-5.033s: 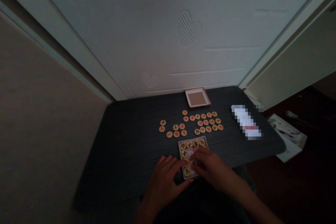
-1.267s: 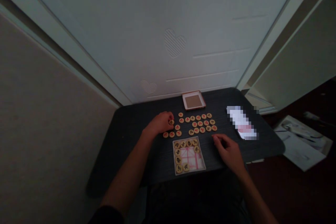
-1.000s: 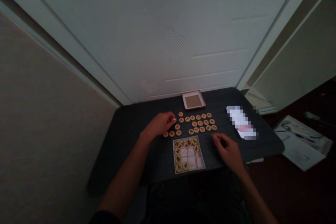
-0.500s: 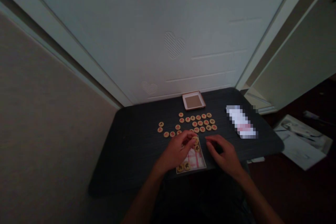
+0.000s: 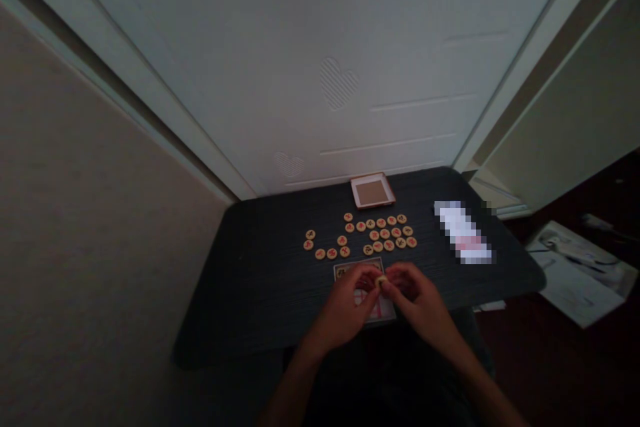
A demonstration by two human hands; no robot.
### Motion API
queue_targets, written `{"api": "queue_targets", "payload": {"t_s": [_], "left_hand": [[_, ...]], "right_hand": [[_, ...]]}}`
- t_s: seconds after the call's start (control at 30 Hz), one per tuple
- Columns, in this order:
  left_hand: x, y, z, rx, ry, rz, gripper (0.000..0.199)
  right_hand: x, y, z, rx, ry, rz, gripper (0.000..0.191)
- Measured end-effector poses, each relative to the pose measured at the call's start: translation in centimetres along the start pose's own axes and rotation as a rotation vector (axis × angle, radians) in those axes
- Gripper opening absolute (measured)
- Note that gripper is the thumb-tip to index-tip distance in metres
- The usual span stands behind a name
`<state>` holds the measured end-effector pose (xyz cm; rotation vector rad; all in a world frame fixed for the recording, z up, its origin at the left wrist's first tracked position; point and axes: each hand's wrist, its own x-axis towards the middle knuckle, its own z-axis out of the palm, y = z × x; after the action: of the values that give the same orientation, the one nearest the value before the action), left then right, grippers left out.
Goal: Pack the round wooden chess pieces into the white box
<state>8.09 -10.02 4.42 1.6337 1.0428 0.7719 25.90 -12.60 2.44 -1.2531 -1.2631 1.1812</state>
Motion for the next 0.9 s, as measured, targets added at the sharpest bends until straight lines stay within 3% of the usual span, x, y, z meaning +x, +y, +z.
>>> {"api": "queue_targets", "payload": {"t_s": [0.13, 0.3, 0.6, 0.9], "left_hand": [[-0.1, -0.1, 0.1, 0.037, 0.048, 0.019, 0.018], [0.0, -0.5, -0.4, 0.026, 0.032, -0.062, 0.019], [0.3, -0.3, -2.3, 0.155, 0.063, -0.1, 0.018], [0.2, -0.7, -0.9, 0.214, -0.05, -0.064, 0.019]], "right_hand": [[-0.2, -0.4, 0.2, 0.054, -0.01, 0.038, 0.03], [0.0, -0.4, -0.4, -0.051, -0.025, 0.029, 0.032], [0.4, 2.2, -2.2, -0.147, 0.087, 0.057, 0.038], [0.3, 2.8, -2.3, -0.183, 0.061, 0.057, 0.035]]}}
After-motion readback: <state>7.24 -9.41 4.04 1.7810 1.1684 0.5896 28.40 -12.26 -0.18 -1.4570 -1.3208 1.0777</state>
